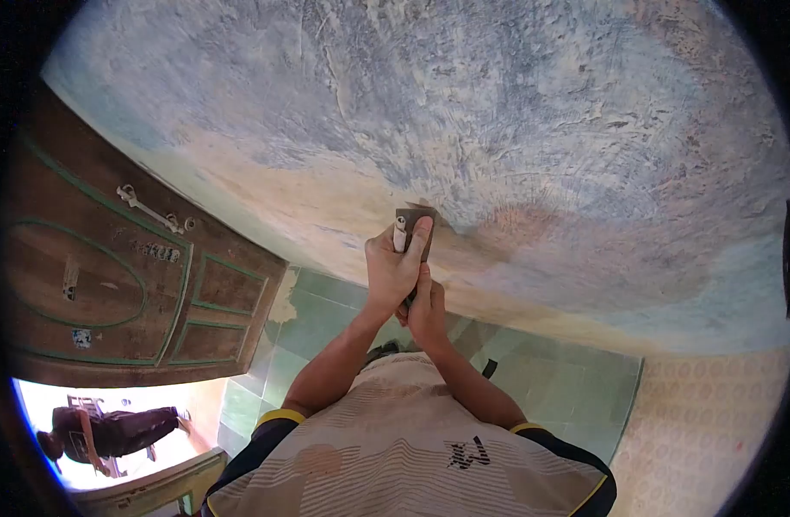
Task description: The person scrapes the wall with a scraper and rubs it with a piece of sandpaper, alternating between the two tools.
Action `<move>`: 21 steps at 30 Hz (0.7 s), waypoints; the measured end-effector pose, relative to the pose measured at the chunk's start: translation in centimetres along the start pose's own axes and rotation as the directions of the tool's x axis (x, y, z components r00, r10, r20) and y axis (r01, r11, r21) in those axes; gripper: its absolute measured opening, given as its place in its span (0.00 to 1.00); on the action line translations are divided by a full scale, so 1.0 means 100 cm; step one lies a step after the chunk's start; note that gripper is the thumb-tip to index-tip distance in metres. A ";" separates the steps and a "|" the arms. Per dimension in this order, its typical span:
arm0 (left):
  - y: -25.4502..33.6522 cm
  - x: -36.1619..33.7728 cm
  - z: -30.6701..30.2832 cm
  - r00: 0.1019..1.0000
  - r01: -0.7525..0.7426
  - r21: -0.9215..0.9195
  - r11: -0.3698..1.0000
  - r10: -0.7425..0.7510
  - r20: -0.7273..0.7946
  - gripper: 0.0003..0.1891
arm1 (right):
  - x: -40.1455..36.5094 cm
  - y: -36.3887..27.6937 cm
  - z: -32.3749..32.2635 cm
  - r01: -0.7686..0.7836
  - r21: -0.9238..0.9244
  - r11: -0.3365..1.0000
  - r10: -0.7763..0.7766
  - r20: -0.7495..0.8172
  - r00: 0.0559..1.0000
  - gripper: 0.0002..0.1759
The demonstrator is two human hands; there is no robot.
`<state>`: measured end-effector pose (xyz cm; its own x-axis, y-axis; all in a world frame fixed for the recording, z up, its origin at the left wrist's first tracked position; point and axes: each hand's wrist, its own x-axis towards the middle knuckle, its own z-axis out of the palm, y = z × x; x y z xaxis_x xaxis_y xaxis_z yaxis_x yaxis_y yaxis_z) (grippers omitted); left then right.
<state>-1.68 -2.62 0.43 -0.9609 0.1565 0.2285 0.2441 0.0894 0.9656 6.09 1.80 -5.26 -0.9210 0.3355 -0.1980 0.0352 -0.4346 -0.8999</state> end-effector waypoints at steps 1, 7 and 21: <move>-0.003 -0.001 -0.001 1.000 0.008 -0.004 1.000 -0.008 0.012 0.19 | 0.004 0.006 0.000 0.028 -0.030 0.999 -0.028 -0.012 1.000 0.36; 0.008 0.004 -0.008 0.996 0.046 0.044 0.998 -0.049 0.078 0.19 | -0.004 -0.002 0.010 0.011 -0.015 1.000 -0.012 -0.061 0.998 0.37; 0.004 0.007 -0.004 0.993 0.076 -0.059 0.995 -0.070 0.096 0.16 | 0.013 0.022 0.002 0.189 -0.255 0.948 -0.225 -0.118 0.967 0.35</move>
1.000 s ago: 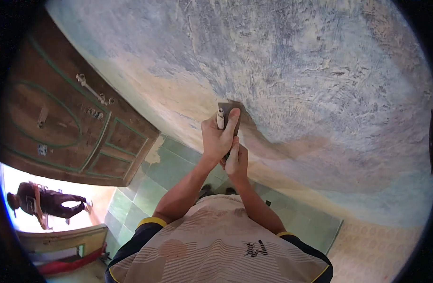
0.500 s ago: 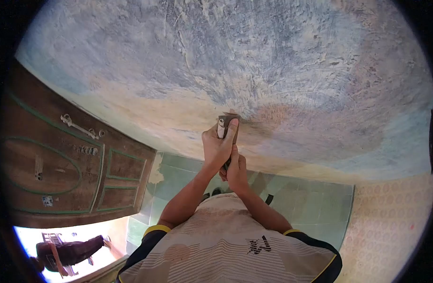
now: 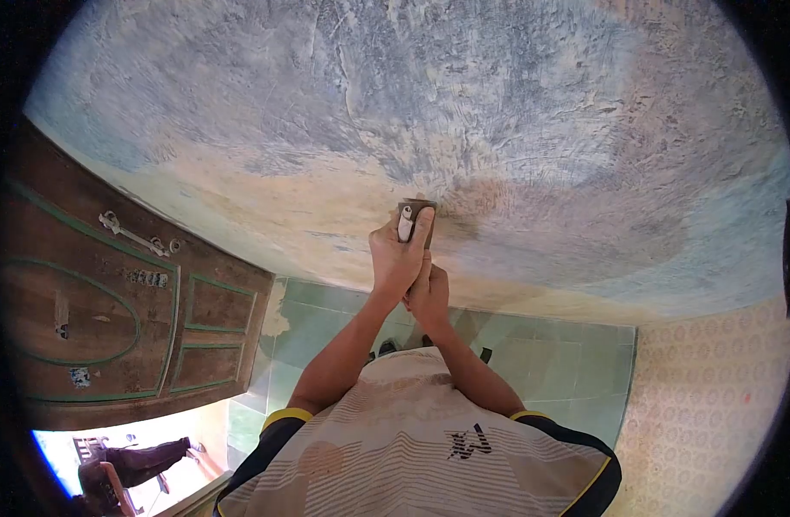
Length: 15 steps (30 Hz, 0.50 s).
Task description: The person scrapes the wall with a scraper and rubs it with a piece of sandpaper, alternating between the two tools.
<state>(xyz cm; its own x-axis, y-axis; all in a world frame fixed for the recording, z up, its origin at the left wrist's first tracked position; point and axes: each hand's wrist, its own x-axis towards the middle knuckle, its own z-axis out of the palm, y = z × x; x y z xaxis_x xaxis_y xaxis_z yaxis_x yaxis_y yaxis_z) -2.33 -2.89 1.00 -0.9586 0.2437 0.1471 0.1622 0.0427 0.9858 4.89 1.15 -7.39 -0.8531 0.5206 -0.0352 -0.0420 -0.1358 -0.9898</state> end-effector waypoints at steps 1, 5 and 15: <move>-0.001 0.000 0.001 1.000 -0.002 -0.001 1.000 0.002 -0.002 0.16 | 0.001 -0.002 -0.002 0.005 -0.050 0.999 -0.005 -0.016 1.000 0.36; -0.019 -0.001 0.009 0.999 -0.017 -0.029 0.999 0.016 -0.039 0.19 | 0.001 -0.010 -0.012 -0.003 -0.097 0.995 0.000 -0.032 0.999 0.36; -0.046 -0.026 0.004 0.999 0.034 -0.041 0.999 -0.032 0.044 0.21 | -0.013 0.000 -0.023 -0.019 -0.128 0.992 0.022 0.023 0.999 0.36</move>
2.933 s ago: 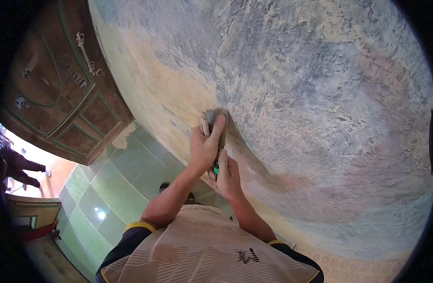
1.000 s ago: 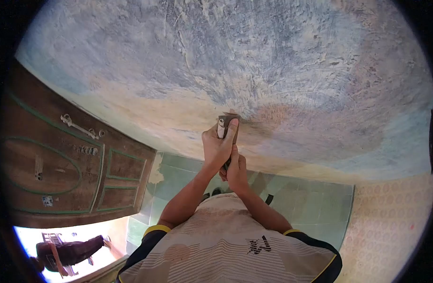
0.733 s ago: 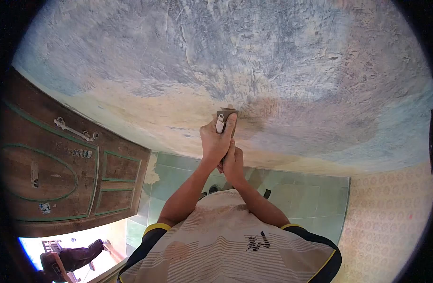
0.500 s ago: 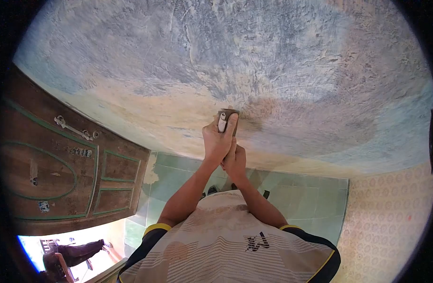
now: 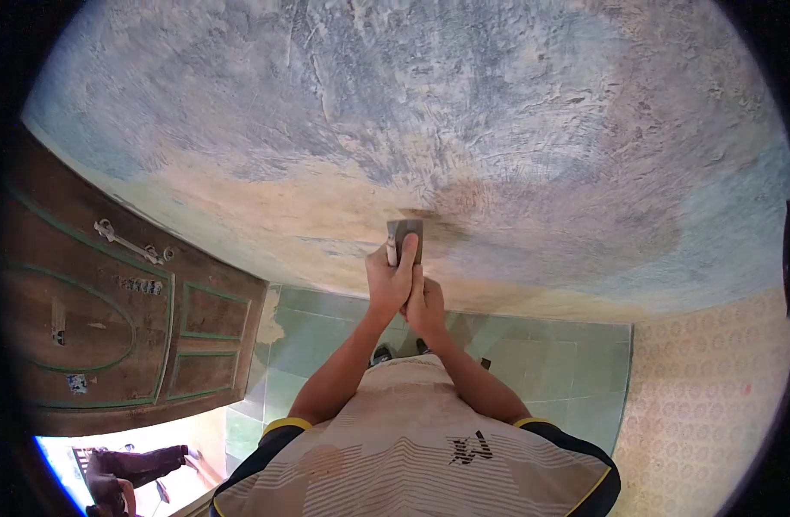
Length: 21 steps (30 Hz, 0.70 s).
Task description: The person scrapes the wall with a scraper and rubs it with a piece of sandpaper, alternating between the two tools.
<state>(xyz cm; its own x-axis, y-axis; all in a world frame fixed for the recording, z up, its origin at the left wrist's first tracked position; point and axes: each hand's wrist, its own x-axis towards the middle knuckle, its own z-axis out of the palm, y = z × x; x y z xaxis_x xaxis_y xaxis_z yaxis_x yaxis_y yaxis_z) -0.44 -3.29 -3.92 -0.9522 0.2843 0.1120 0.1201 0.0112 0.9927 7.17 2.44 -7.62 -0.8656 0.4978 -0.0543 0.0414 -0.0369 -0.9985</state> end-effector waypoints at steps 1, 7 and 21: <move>0.000 -0.002 0.003 1.000 -0.005 -0.003 1.000 0.005 0.003 0.21 | -0.005 0.000 0.002 -0.032 0.005 0.999 0.032 -0.012 0.999 0.36; 0.057 0.022 0.006 0.995 -0.098 -0.053 0.994 0.096 -0.033 0.23 | 0.011 -0.042 0.007 -0.007 0.087 0.996 0.005 0.013 1.000 0.37; 0.042 0.020 0.005 0.980 -0.159 0.126 0.979 0.172 -0.101 0.21 | 0.011 -0.037 0.006 -0.106 0.212 0.972 0.093 0.069 0.993 0.36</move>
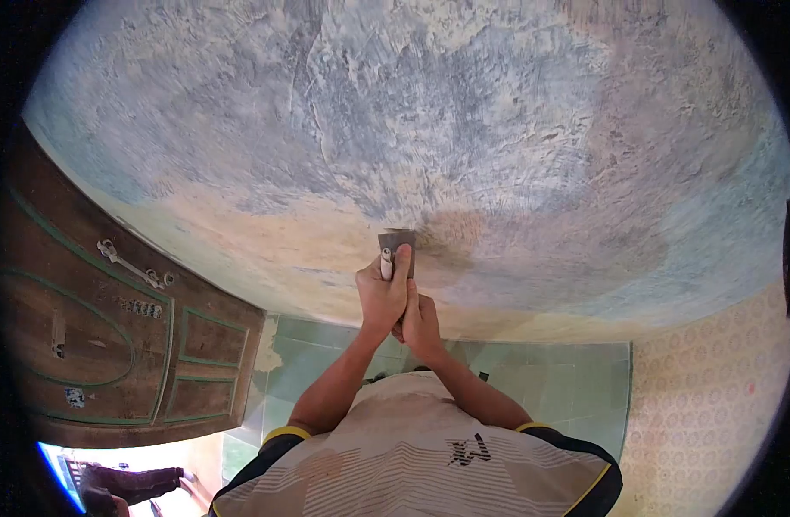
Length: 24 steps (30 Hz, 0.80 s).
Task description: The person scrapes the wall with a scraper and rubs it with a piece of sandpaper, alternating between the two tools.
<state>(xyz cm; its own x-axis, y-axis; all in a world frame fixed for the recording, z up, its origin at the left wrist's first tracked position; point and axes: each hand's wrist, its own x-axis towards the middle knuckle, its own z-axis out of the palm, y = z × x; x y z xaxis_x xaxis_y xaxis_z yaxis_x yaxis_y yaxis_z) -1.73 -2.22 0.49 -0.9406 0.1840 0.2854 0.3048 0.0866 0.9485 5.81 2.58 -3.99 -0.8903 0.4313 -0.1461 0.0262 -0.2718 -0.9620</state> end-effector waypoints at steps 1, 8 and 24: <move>0.007 0.004 0.000 1.000 0.005 -0.051 0.999 -0.004 0.014 0.21 | 0.003 -0.002 0.000 0.027 0.023 0.999 -0.027 0.009 1.000 0.35; 0.018 0.004 -0.005 0.996 0.084 -0.129 0.988 -0.079 0.044 0.22 | 0.001 -0.012 0.007 0.036 0.083 0.996 -0.042 0.074 0.996 0.35; 0.008 -0.001 -0.002 0.999 0.045 -0.053 0.998 -0.044 0.022 0.22 | 0.002 -0.012 0.002 -0.016 0.073 0.997 0.012 0.062 0.998 0.37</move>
<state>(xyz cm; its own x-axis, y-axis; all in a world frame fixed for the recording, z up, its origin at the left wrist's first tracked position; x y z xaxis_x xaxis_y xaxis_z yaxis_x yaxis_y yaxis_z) -1.39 -2.37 1.25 -0.9497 0.2012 0.2401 0.2533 0.0425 0.9664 5.51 2.78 -2.84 -0.9165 0.3738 -0.1425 0.0072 -0.3407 -0.9401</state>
